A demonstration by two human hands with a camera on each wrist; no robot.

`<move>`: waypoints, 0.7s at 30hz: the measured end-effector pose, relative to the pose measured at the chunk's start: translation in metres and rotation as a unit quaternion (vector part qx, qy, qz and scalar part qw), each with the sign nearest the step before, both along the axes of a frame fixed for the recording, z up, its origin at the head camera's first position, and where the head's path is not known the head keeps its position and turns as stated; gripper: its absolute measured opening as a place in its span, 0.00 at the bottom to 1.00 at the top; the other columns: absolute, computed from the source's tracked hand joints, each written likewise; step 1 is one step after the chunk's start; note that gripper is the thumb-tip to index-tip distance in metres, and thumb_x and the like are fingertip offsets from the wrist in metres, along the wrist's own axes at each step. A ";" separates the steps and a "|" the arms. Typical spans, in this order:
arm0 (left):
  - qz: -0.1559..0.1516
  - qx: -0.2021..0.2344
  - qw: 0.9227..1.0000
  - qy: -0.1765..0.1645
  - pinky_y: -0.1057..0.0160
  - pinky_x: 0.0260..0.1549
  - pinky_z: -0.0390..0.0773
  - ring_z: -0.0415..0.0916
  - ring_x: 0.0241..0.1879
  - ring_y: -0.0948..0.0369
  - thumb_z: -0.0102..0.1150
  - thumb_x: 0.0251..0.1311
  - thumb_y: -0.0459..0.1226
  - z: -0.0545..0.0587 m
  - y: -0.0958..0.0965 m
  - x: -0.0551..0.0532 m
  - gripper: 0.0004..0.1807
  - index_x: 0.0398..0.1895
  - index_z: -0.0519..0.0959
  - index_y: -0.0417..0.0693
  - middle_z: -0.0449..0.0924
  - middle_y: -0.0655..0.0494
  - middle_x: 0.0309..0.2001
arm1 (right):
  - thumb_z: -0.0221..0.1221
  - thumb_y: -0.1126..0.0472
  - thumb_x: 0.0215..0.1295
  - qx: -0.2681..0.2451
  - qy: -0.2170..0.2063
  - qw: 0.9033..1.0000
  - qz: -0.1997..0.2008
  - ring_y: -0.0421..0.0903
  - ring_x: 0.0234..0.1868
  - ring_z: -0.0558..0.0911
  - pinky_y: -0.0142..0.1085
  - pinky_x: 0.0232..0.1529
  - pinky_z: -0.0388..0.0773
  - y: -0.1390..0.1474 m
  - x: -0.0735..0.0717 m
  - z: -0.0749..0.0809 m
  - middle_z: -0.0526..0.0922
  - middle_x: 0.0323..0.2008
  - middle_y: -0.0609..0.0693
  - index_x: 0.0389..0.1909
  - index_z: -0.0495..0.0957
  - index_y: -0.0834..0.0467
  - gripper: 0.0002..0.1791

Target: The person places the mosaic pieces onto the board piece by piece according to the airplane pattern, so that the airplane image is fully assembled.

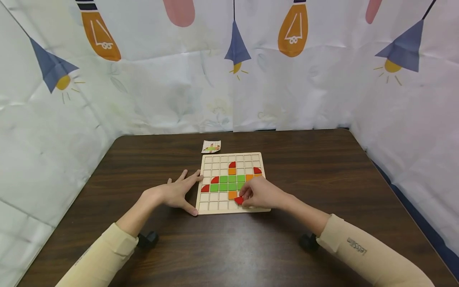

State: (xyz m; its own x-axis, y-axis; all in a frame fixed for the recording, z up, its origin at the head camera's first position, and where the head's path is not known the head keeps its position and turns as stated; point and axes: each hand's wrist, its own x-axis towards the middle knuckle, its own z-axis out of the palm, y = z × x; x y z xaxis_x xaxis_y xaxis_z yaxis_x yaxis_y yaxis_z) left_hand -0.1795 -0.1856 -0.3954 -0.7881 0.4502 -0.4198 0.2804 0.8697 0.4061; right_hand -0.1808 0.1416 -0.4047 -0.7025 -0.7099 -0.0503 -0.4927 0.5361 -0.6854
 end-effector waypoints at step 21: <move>-0.002 -0.001 1.000 -0.002 0.19 0.63 0.35 0.23 0.79 0.41 0.79 0.47 0.59 0.001 0.000 -0.001 0.66 0.84 0.50 0.52 0.31 0.52 0.84 | 0.74 0.66 0.57 0.016 0.019 1.000 0.013 0.34 0.25 0.78 0.32 0.32 0.79 -0.019 0.006 0.000 0.81 0.23 0.37 0.34 0.86 0.59 0.07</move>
